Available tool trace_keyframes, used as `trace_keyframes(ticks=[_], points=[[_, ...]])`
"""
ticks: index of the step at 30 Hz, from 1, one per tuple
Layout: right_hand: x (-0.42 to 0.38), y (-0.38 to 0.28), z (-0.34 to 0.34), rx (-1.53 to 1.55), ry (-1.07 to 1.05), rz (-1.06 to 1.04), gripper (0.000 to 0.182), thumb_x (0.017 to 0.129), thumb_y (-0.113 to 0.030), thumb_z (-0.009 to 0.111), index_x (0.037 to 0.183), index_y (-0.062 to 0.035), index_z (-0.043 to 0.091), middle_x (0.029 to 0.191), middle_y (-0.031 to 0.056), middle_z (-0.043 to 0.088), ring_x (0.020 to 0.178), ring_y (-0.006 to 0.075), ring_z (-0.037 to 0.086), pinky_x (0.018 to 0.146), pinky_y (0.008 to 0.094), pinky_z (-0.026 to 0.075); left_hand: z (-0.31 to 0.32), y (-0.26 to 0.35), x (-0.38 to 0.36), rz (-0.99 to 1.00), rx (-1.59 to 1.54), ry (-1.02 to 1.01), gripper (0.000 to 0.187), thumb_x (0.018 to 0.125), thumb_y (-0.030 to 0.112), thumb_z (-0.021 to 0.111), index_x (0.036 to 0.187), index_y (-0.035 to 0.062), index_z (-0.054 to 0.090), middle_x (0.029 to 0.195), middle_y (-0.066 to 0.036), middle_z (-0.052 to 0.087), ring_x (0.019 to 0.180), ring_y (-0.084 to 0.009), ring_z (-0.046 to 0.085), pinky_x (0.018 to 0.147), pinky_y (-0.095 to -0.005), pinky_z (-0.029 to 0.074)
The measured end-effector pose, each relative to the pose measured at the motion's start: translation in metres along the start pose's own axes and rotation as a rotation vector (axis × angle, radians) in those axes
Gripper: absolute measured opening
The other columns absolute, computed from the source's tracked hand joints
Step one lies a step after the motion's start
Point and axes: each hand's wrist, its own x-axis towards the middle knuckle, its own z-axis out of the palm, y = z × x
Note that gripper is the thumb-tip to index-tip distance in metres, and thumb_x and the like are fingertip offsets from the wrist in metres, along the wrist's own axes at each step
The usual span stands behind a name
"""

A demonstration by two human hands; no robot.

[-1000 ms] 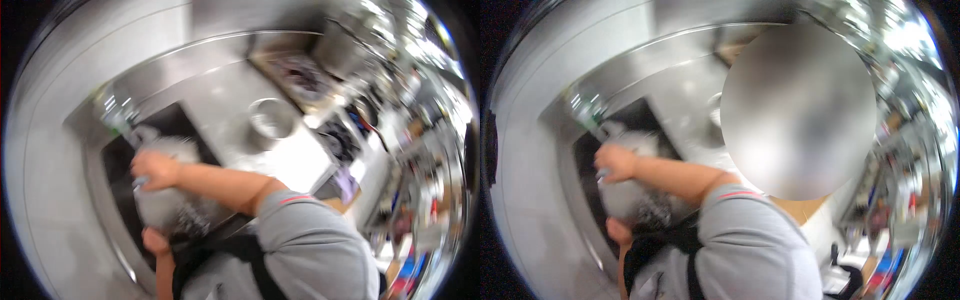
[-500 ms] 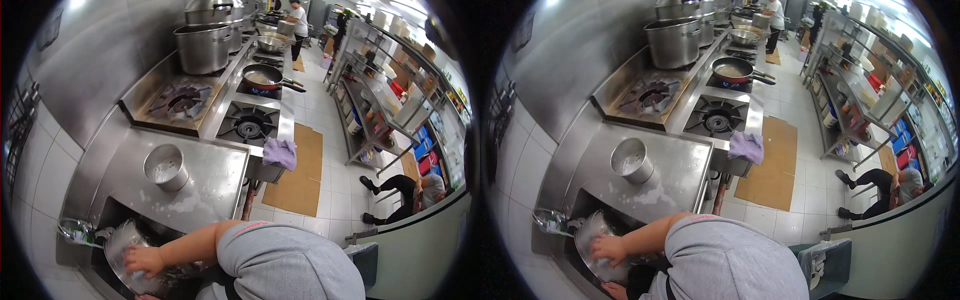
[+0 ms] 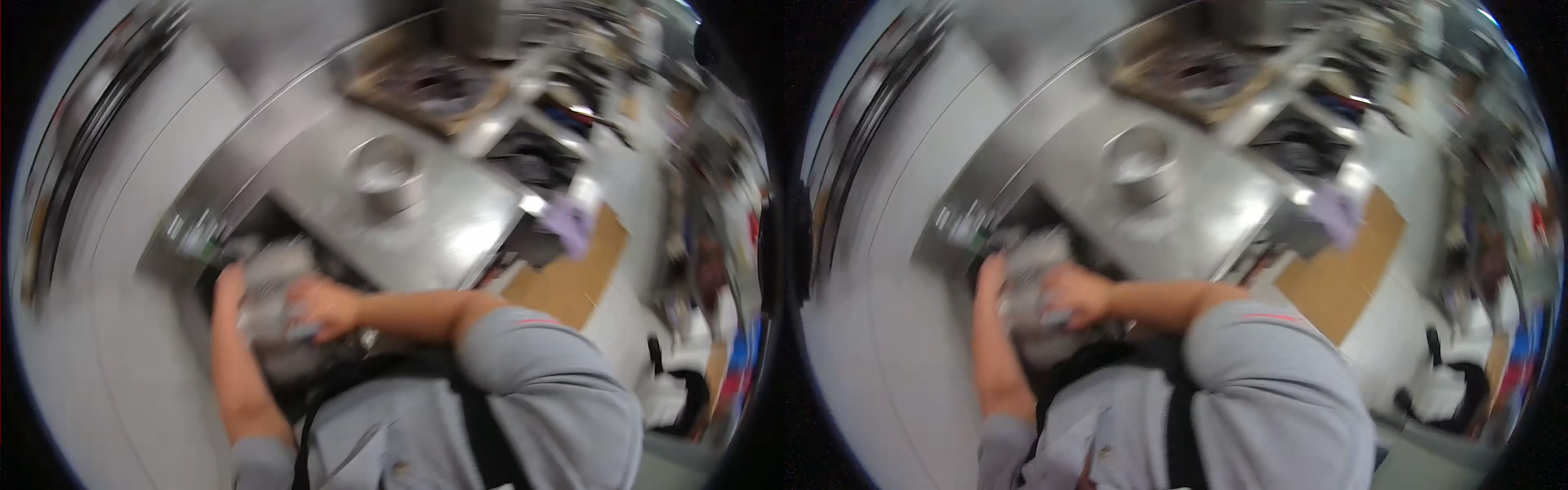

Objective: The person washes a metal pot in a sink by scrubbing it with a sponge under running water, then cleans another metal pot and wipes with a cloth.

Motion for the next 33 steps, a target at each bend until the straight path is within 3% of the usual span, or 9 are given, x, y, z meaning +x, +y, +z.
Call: trace_keyframes(ticks=[1, 2, 5, 8, 14, 16, 22, 29, 33], points=[[0.002, 0.006, 0.003, 0.055, 0.025, 0.056, 0.061, 0.060, -0.032, 0.075, 0.117, -0.0181, 0.060, 0.121, 0.0150, 0.052, 0.119, 0.0397, 0.043, 0.095, 0.0556, 0.035, 0.007, -0.009, -0.018, 0.141, 0.084, 0.088, 0.031, 0.095, 0.021, 0.040, 0.106, -0.0025, 0.057, 0.101, -0.022, 0.061, 0.098, -0.0386, 0.058, 0.083, -0.0470, 0.046], [0.008, 0.008, -0.003, 0.021, 0.129, 0.120, 0.056, 0.057, -0.026, 0.075, 0.110, -0.0156, 0.063, 0.115, 0.0161, 0.056, 0.113, 0.0365, 0.048, 0.095, 0.0501, 0.038, -0.010, 0.026, -0.054, -0.264, -0.536, 0.140, 0.036, 0.096, 0.029, 0.041, 0.104, -0.0022, 0.057, 0.101, -0.023, 0.061, 0.097, -0.0405, 0.057, 0.083, -0.0463, 0.046], [0.030, 0.050, 0.012, 0.098, 0.347, 0.620, 0.045, 0.067, -0.020, 0.068, 0.110, -0.0062, 0.061, 0.108, 0.0170, 0.059, 0.106, 0.0343, 0.054, 0.092, 0.0414, 0.044, -0.004, 0.055, -0.116, -0.374, -0.479, 0.361, 0.035, 0.097, 0.035, 0.044, 0.097, 0.0013, 0.054, 0.095, -0.026, 0.060, 0.093, -0.0429, 0.056, 0.079, -0.0495, 0.043], [0.058, 0.085, -0.004, 0.316, 0.104, 1.077, 0.043, 0.070, -0.022, 0.065, 0.110, -0.0065, 0.060, 0.109, 0.0183, 0.058, 0.102, 0.0353, 0.057, 0.090, 0.0408, 0.046, 0.007, 0.100, -0.148, -0.419, -0.659, 0.482, 0.029, 0.096, 0.031, 0.046, 0.093, 0.0021, 0.051, 0.083, -0.025, 0.060, 0.081, -0.0470, 0.056, 0.068, -0.0528, 0.043], [0.043, -0.005, 0.024, 0.002, 0.045, 0.200, 0.053, 0.064, -0.015, 0.070, 0.115, -0.0112, 0.058, 0.126, 0.0178, 0.050, 0.117, 0.0432, 0.048, 0.097, 0.0475, 0.042, 0.008, 0.092, -0.114, -0.429, -0.594, 0.470, 0.028, 0.096, 0.029, 0.043, 0.092, 0.0022, 0.050, 0.082, -0.028, 0.060, 0.081, -0.0487, 0.056, 0.068, -0.0563, 0.042], [0.042, 0.006, 0.028, -0.026, 0.077, 0.172, 0.050, 0.064, -0.017, 0.070, 0.113, -0.0105, 0.059, 0.125, 0.0182, 0.051, 0.118, 0.0412, 0.049, 0.098, 0.0461, 0.042, 0.009, 0.089, -0.102, -0.446, -0.521, 0.500, 0.028, 0.097, 0.029, 0.043, 0.089, 0.0025, 0.049, 0.082, -0.028, 0.061, 0.081, -0.0483, 0.057, 0.069, -0.0557, 0.042], [0.082, 0.113, 0.001, 0.087, 0.062, 1.067, 0.039, 0.074, -0.025, 0.060, 0.107, -0.0047, 0.060, 0.104, 0.0212, 0.059, 0.101, 0.0388, 0.056, 0.087, 0.0455, 0.045, 0.008, 0.094, -0.096, -0.458, -0.489, 0.531, 0.031, 0.097, 0.029, 0.043, 0.083, 0.0023, 0.047, 0.078, -0.026, 0.059, 0.077, -0.0478, 0.056, 0.066, -0.0556, 0.041], [0.069, 0.047, 0.018, 0.027, 0.146, 0.156, 0.037, 0.073, -0.025, 0.062, 0.105, -0.0061, 0.062, 0.112, 0.0178, 0.058, 0.102, 0.0383, 0.056, 0.088, 0.0423, 0.047, 0.016, 0.091, -0.100, -0.453, -0.574, 0.536, 0.032, 0.097, 0.028, 0.045, 0.080, 0.0005, 0.047, 0.073, -0.025, 0.055, 0.072, -0.0465, 0.053, 0.061, -0.0485, 0.040], [0.093, 0.122, 0.009, 0.080, 0.080, 0.840, 0.037, 0.074, -0.025, 0.062, 0.104, -0.0036, 0.063, 0.117, 0.0185, 0.057, 0.104, 0.0358, 0.057, 0.090, 0.0403, 0.047, 0.012, 0.097, -0.101, -0.441, -0.535, 0.519, 0.031, 0.097, 0.028, 0.044, 0.081, 0.0016, 0.047, 0.072, -0.025, 0.055, 0.070, -0.0463, 0.053, 0.061, -0.0508, 0.040]])
